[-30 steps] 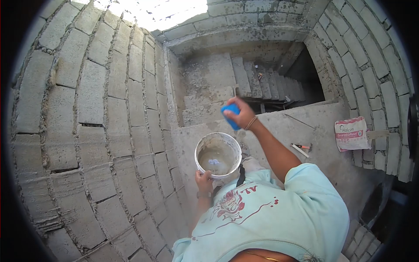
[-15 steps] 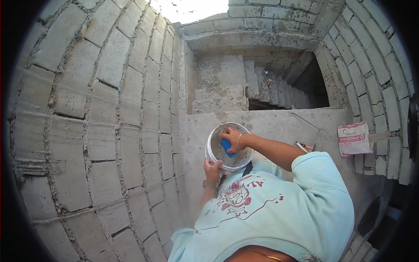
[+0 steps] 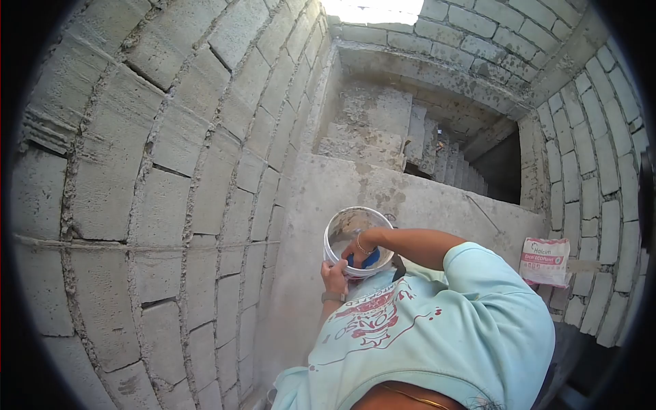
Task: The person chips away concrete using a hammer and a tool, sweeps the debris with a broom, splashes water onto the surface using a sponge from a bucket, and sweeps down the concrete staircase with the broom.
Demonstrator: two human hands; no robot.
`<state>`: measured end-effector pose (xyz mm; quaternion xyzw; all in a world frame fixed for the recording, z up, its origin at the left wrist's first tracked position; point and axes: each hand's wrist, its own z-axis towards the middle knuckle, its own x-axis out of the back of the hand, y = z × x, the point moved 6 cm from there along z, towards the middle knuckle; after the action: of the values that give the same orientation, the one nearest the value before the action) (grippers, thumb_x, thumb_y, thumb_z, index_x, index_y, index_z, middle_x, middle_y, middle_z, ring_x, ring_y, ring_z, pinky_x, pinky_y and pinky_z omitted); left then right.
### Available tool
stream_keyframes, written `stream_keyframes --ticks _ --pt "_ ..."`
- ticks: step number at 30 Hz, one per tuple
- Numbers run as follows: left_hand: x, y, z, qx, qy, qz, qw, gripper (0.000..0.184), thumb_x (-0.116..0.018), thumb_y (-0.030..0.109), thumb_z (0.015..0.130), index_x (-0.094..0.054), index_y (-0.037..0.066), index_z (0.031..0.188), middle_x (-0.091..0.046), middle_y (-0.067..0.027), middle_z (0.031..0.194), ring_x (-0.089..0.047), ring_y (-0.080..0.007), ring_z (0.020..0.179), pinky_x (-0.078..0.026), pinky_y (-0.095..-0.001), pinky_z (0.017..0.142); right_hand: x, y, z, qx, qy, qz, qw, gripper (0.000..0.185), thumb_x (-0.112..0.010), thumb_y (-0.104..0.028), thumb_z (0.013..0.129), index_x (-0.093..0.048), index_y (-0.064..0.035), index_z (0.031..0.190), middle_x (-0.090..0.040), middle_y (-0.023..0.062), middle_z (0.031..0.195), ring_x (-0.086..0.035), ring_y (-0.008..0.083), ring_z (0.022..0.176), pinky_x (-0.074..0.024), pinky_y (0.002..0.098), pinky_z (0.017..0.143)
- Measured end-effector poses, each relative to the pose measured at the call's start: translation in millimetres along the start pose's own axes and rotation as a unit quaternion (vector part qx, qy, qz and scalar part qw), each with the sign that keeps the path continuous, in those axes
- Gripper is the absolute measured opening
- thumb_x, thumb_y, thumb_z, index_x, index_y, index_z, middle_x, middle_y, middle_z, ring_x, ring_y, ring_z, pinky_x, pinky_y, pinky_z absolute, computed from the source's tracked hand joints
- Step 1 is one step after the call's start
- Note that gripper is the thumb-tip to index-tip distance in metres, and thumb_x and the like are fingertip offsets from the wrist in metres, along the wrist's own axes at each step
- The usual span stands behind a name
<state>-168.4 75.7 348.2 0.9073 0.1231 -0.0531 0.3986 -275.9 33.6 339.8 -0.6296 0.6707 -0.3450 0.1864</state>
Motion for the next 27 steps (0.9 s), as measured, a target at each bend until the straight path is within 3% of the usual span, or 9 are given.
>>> stream_keyframes --ticks 4,5,8,12,17,20,21,23,27 --pt "20 -7 13 -0.020 0.085 -0.031 0.996 0.030 -0.058 0.003 0.064 -0.043 -0.001 0.090 -0.049 -0.0096 0.081 -0.051 -0.0182 0.068 -0.046 -0.0313 0.058 145 22 -67 0.049 0.047 -0.013 0.998 0.046 -0.067 -0.034 0.064 -0.058 -0.0177 0.106 -0.059 0.0083 0.096 -0.054 0.0208 0.089 -0.0443 0.0351 0.075" --pt "20 -5 12 -0.020 0.112 -0.048 0.992 0.031 -0.058 0.002 0.064 -0.043 -0.002 0.091 -0.049 -0.0100 0.083 -0.051 -0.0189 0.070 -0.046 -0.0313 0.059 209 40 -111 -0.034 0.226 -0.042 0.973 0.039 -0.065 -0.027 0.066 -0.059 -0.0142 0.102 -0.061 0.0109 0.092 -0.056 0.0217 0.086 -0.0451 0.0336 0.073" --pt "1 15 8 -0.044 0.150 -0.074 0.985 0.027 -0.056 0.002 0.065 -0.042 0.001 0.088 -0.045 -0.0063 0.077 -0.046 -0.0151 0.064 -0.043 -0.0305 0.055 357 189 -229 -0.026 0.756 0.122 0.642 0.036 -0.061 -0.017 0.063 -0.058 -0.0023 0.096 -0.062 0.0154 0.089 -0.059 0.0241 0.076 -0.0464 0.0327 0.069" --pt "-26 35 15 -0.059 0.179 -0.082 0.979 0.024 -0.056 0.003 0.066 -0.041 0.006 0.084 -0.042 -0.0022 0.069 -0.041 -0.0114 0.057 -0.039 -0.0293 0.050 335 231 -333 -0.023 0.813 0.341 0.470 0.041 -0.069 -0.021 0.062 -0.052 -0.0081 0.097 -0.055 0.0103 0.084 -0.054 0.0194 0.074 -0.0464 0.0342 0.066" --pt "-47 32 27 -0.026 0.200 -0.128 0.971 0.030 -0.057 0.005 0.065 -0.043 0.003 0.092 -0.048 -0.0090 0.082 -0.051 -0.0185 0.070 -0.046 -0.0330 0.058 173 364 -271 -0.365 0.681 0.144 0.618 0.047 -0.067 -0.026 0.063 -0.054 -0.0141 0.106 -0.057 0.0163 0.092 -0.057 0.0302 0.083 -0.0468 0.0400 0.075" --pt "-66 28 31 -0.017 0.191 -0.136 0.972 0.031 -0.057 0.005 0.066 -0.042 0.005 0.093 -0.049 -0.0088 0.083 -0.052 -0.0189 0.072 -0.046 -0.0335 0.057 -14 451 -211 -0.394 0.220 0.338 0.826 0.047 -0.070 -0.025 0.056 -0.060 -0.0096 0.099 -0.062 0.0127 0.094 -0.058 0.0266 0.085 -0.0450 0.0370 0.081" --pt "-76 32 31 -0.013 0.178 -0.132 0.975 0.031 -0.057 0.005 0.066 -0.042 0.004 0.093 -0.049 -0.0088 0.083 -0.052 -0.0190 0.072 -0.046 -0.0338 0.057 -58 422 -209 -0.214 0.092 0.082 0.969 0.055 -0.076 -0.020 0.050 -0.060 -0.0119 0.102 -0.061 0.0108 0.099 -0.057 0.0265 0.090 -0.0450 0.0368 0.081" --pt "-85 35 32 -0.010 0.171 -0.122 0.978 0.031 -0.057 0.005 0.066 -0.042 0.004 0.093 -0.049 -0.0089 0.084 -0.053 -0.0191 0.072 -0.047 -0.0341 0.057 -103 439 -209 -0.262 0.035 0.153 0.952 0.061 -0.081 -0.014 0.044 -0.060 -0.0137 0.102 -0.061 0.0094 0.100 -0.056 0.0259 0.094 -0.0447 0.0363 0.083" --pt "-106 36 41 -0.005 0.146 -0.090 0.985 0.030 -0.056 0.003 0.066 -0.042 0.001 0.092 -0.050 -0.0098 0.083 -0.054 -0.0192 0.071 -0.048 -0.0330 0.056 -92 426 -185 0.204 0.080 0.002 0.976 0.034 -0.063 -0.031 0.070 -0.062 -0.0119 0.098 -0.059 0.0082 0.099 -0.057 0.0200 0.089 -0.0467 0.0369 0.078"
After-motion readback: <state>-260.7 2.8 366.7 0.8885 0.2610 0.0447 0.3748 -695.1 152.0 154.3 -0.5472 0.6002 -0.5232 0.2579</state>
